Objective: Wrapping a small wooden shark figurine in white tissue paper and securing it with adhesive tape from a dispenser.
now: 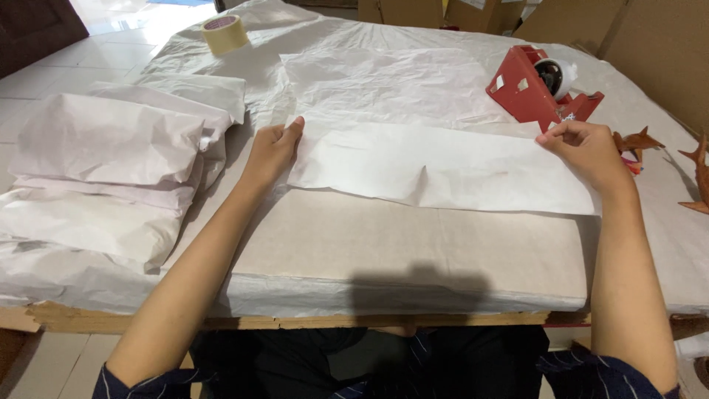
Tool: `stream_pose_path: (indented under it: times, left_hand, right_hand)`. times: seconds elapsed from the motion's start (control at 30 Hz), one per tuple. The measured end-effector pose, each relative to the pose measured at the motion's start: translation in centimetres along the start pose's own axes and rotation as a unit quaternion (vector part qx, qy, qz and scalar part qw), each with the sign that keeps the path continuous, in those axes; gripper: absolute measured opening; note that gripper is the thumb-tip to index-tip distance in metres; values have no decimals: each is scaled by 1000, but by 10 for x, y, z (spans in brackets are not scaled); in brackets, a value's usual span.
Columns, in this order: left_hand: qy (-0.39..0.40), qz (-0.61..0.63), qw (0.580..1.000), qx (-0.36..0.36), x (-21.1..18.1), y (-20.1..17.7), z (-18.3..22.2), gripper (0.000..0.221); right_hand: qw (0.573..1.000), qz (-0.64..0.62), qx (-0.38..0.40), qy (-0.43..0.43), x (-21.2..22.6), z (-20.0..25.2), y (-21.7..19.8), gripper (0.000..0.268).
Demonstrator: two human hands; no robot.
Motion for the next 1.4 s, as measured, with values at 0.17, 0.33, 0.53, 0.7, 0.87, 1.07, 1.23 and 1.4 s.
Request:
stream_pose_path:
  times: [0.17, 0.33, 0.53, 0.7, 0.87, 1.07, 1.23, 1.4]
  left_hand:
    - [16, -121, 992, -14, 45, 2, -21, 48]
    - [-65, -284, 957, 4, 21, 1, 0, 49]
    - [114, -426, 893, -91, 10, 5, -13, 20]
    - [356, -305, 881, -63, -64, 71, 15, 14]
    - [473, -322, 806, 152, -74, 178, 19, 34]
    - [358, -304, 862, 190, -60, 198, 5, 39]
    - [382, -298, 861, 157, -53, 200, 6, 35]
    - [389, -313, 857, 128, -48, 203, 5, 35]
  right_hand:
    - [991, 22, 72, 109, 22, 10, 17, 26]
    - [986, 22, 106, 127, 1, 3, 29, 24]
    - [989, 40, 112, 90, -27, -7, 32, 20]
    - [986, 31, 133, 100, -40, -12, 36, 13]
    - [988, 70, 129, 56, -37, -5, 36, 11]
    - [979, 186, 31, 78, -11, 14, 28, 37]
    - [933, 328, -94, -119, -19, -3, 23, 17]
    - [957, 205, -137, -151, 65, 0, 43, 11]
Point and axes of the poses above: each hand's wrist, its own z-axis away from the middle knuckle, its own y-axis out of the palm, x = y × z, the point moved 4 cm from there along -z, towards the middle knuckle, and after that the axes turned 2 degrees about x, right-handed, at the moved point
